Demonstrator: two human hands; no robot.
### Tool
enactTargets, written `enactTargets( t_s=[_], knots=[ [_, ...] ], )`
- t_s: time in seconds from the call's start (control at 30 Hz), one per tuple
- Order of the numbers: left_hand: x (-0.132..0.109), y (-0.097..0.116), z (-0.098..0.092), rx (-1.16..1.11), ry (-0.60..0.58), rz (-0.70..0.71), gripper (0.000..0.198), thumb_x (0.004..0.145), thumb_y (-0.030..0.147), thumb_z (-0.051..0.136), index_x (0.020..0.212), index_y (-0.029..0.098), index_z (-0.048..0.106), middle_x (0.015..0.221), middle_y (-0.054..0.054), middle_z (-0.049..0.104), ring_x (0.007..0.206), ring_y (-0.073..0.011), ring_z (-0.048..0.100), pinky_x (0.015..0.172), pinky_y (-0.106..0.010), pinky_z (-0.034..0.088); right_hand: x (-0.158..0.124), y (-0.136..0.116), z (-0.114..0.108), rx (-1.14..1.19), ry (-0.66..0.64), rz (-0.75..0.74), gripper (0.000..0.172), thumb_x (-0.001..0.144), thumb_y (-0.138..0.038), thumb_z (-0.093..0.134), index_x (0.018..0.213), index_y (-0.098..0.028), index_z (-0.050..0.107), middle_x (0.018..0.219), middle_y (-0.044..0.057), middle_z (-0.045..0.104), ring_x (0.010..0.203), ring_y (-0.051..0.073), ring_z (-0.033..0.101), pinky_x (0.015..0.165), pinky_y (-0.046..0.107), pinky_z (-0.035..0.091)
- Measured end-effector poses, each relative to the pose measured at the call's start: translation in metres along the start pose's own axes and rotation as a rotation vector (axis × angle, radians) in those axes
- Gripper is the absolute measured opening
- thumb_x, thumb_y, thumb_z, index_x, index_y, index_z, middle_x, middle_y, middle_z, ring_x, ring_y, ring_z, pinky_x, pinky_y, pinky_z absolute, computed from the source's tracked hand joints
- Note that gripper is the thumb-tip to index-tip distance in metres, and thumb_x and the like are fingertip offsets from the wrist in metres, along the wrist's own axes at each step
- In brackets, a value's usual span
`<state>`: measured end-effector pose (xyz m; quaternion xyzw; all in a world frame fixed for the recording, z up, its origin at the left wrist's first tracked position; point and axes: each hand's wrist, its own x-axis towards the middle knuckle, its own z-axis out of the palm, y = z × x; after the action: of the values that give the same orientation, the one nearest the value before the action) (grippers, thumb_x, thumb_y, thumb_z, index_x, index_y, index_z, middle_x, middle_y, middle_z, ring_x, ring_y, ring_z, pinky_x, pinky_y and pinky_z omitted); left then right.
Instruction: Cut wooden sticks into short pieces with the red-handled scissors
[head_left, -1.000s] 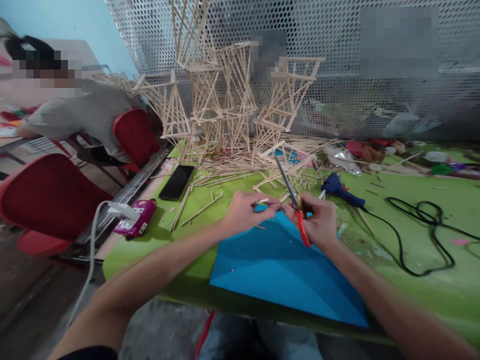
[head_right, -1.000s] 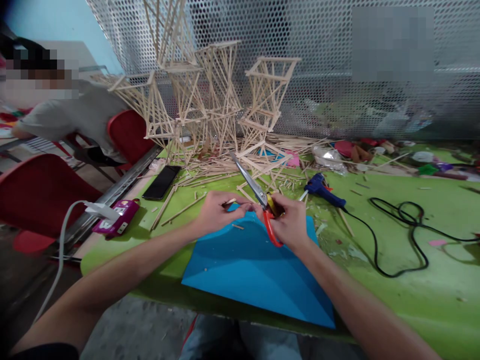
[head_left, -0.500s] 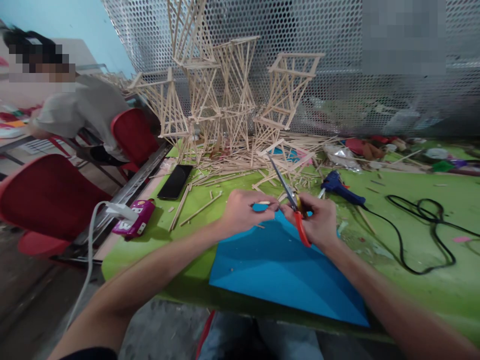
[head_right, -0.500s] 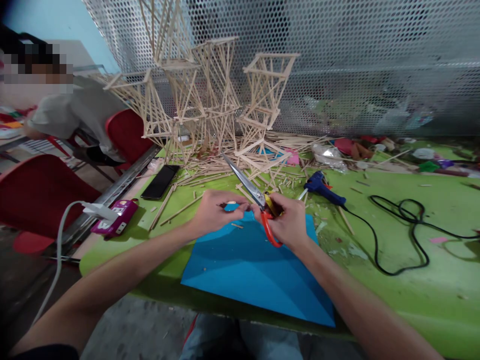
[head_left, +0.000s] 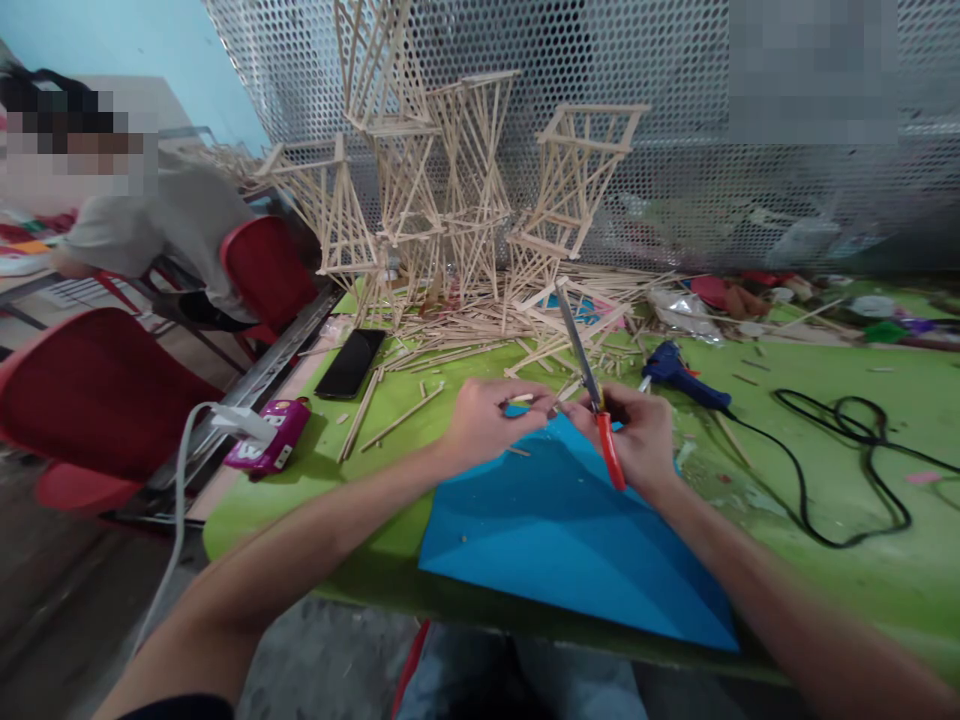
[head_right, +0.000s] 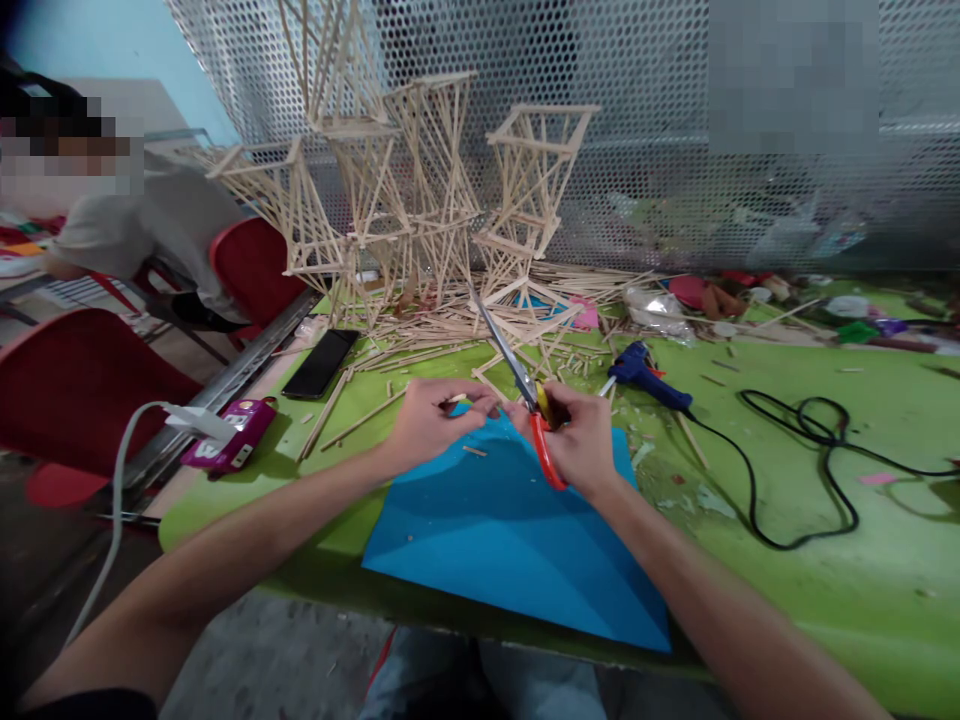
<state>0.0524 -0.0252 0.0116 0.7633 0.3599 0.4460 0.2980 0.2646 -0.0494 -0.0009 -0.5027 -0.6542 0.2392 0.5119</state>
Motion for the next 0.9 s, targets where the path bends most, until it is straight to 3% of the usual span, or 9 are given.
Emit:
enactTargets(
  t_s=[0.27, 0.47, 0.63, 0.9],
  knots=[
    [0.003, -0.004, -0.003, -0.033, -0.009, 0.022, 0.021, 0.096, 0.035, 0.073, 0.092, 0.019, 0.086, 0.086, -0.002, 0.084, 0.059, -0.0083, 0.057, 0.053, -0.022, 0.036, 0.0, -0.004, 0.0, -0.001, 0.015, 0.013, 0.048, 0.075, -0.052, 0.091, 0.06, -0.022, 0.056, 0.059, 0.0, 0.054, 0.055, 0.014, 0.047, 0.05, 0.029, 0.034],
    [0.005, -0.005, -0.006, -0.041, -0.101, 0.09, 0.022, 0.098, 0.037, 0.074, 0.099, 0.02, 0.087, 0.09, -0.005, 0.085, 0.065, -0.0115, 0.068, 0.056, -0.022, 0.045, -0.001, -0.002, -0.002, -0.075, 0.012, -0.034, 0.045, 0.076, -0.049, 0.088, 0.061, -0.022, 0.055, 0.057, -0.002, 0.047, 0.055, 0.012, 0.04, 0.05, 0.029, 0.029],
    [0.008, -0.01, -0.009, 0.018, -0.162, 0.114, 0.017, 0.095, 0.031, 0.074, 0.102, 0.021, 0.086, 0.098, -0.004, 0.086, 0.077, -0.0143, 0.077, 0.066, -0.022, 0.055, -0.001, 0.001, -0.004, -0.185, 0.018, -0.143, 0.049, 0.078, -0.041, 0.084, 0.059, -0.022, 0.043, 0.055, -0.005, 0.035, 0.055, 0.009, 0.029, 0.053, 0.029, 0.023],
    [0.009, -0.021, -0.009, 0.175, -0.131, 0.276, 0.012, 0.086, 0.022, 0.078, 0.096, 0.023, 0.084, 0.093, -0.001, 0.086, 0.083, -0.0166, 0.08, 0.075, -0.023, 0.057, 0.002, 0.0, -0.003, -0.156, -0.05, -0.114, 0.05, 0.076, -0.044, 0.085, 0.057, -0.022, 0.045, 0.054, -0.005, 0.035, 0.054, 0.009, 0.029, 0.052, 0.028, 0.022]
  ],
)
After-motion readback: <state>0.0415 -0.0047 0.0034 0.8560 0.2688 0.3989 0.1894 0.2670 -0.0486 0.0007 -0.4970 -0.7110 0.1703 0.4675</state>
